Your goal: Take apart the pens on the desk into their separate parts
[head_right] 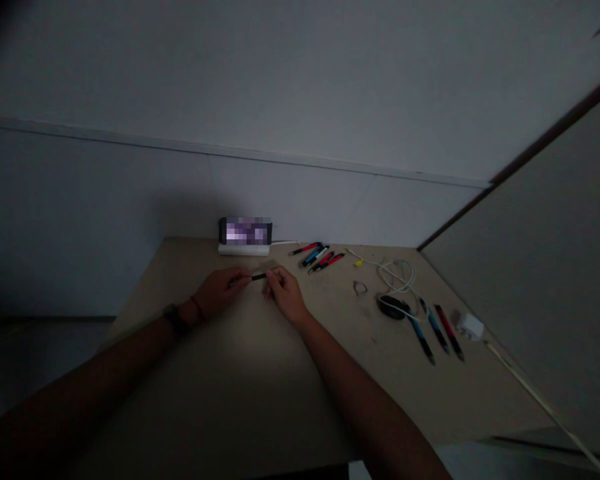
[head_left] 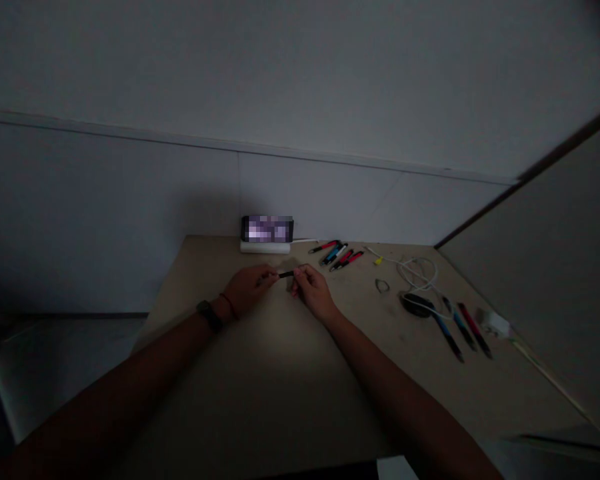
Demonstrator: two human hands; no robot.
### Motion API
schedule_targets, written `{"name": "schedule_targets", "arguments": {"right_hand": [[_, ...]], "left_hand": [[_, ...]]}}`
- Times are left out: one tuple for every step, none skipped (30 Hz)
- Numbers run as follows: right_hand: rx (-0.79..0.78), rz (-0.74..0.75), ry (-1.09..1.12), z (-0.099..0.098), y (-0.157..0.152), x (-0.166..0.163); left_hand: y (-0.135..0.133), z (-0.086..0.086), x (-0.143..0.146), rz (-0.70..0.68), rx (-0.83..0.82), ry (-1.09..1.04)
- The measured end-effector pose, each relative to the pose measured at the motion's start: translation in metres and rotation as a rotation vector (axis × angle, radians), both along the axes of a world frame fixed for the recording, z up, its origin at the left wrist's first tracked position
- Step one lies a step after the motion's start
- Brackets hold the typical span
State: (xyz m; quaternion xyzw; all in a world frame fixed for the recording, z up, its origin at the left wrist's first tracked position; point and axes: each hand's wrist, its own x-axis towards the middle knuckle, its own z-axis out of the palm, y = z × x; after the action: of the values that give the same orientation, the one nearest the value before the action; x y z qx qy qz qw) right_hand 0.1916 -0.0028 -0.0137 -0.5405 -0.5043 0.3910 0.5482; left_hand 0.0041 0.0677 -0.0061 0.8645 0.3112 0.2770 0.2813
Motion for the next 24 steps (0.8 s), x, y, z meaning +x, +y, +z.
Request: {"name": "schedule_targets", "arguments": {"right_hand": [[0.003,0.004,0.009,-0.0006,0.0001,0.0001],[0.002,0.006,0.015,-0.0012,0.0003,0.0002],[-0.002,0.006,0.019,-0.0016,0.0005,0.0002],[-0.005,0.005,0.019,-0.0018,0.0006,0.0002],[-0.007,0.003,0.019,-0.0017,0.0007,0.0],[-0.006,0.003,0.019,-0.0013,0.0008,-0.0003],[-0.003,0.003,0.019,-0.0006,0.0008,-0.0006],[0.0,0.003,0.021,0.0003,0.0007,-0.001],[0.002,0.003,0.022,0.0013,0.0006,-0.0015],[0.004,0.001,0.021,0.0024,0.0003,-0.0019],[0.005,-0.005,0.019,0.0034,0.0001,-0.0022],[0.005,-0.012,0.016,0.0043,-0.0002,-0.0025],[0.006,-0.018,0.013,0.0049,-0.0004,-0.0026],[0.006,-0.02,0.013,0.0052,-0.0004,-0.0027],[0.005,-0.021,0.015,0.0051,-0.0004,-0.0026],[0.003,-0.02,0.022,0.0046,-0.0001,-0.0023],[0.001,-0.018,0.033,0.0037,0.0003,-0.002],[0.0,-0.016,0.046,0.0026,0.0008,-0.0015],[0.0,-0.015,0.062,0.0014,0.0013,-0.001],[0.002,-0.013,0.078,0.0002,0.0018,-0.0005],[0.005,-0.011,0.092,-0.0009,0.0023,-0.0001],[0.007,-0.01,0.103,-0.0019,0.0026,0.0002],[0.006,-0.012,0.112,-0.0026,0.0028,0.0004],[0.004,-0.016,0.118,-0.0031,0.0029,0.0004]], "left_hand": [[-0.0001,-0.0007,0.0,-0.002,-0.012,-0.012],[-0.0001,-0.0014,0.0001,-0.001,-0.02,-0.024],[0.0,-0.002,0.0001,0.002,-0.022,-0.032],[0.0003,-0.0026,0.0002,0.003,-0.019,-0.036],[0.0007,-0.003,0.0002,0.004,-0.011,-0.038],[0.0011,-0.0031,0.0001,0.002,-0.003,-0.038],[0.0015,-0.003,0.0,-0.001,0.005,-0.035],[0.0018,-0.0027,-0.0001,-0.005,0.011,-0.032],[0.002,-0.0022,-0.0003,-0.006,0.014,-0.029],[0.002,-0.0017,-0.0004,-0.005,0.014,-0.029],[0.0018,-0.0012,-0.0005,-0.002,0.014,-0.028],[0.0016,-0.0008,-0.0005,0.001,0.012,-0.027],[0.0013,-0.0005,-0.0005,0.005,0.012,-0.026],[0.0011,-0.0004,-0.0005,0.008,0.012,-0.023],[0.001,-0.0006,-0.0004,0.007,0.014,-0.017],[0.001,-0.0008,-0.0004,0.004,0.016,-0.009],[0.0011,-0.0011,-0.0003,0.001,0.02,-0.001],[0.0012,-0.0013,-0.0003,-0.002,0.023,0.007],[0.0014,-0.0016,-0.0003,-0.003,0.026,0.016],[0.0015,-0.0016,-0.0003,-0.003,0.028,0.025],[0.0015,-0.0016,-0.0003,0.0,0.028,0.031],[0.0014,-0.0015,-0.0003,0.004,0.026,0.034],[0.0012,-0.0013,-0.0002,0.008,0.023,0.035],[0.001,-0.001,-0.0002,0.012,0.02,0.034]]}}
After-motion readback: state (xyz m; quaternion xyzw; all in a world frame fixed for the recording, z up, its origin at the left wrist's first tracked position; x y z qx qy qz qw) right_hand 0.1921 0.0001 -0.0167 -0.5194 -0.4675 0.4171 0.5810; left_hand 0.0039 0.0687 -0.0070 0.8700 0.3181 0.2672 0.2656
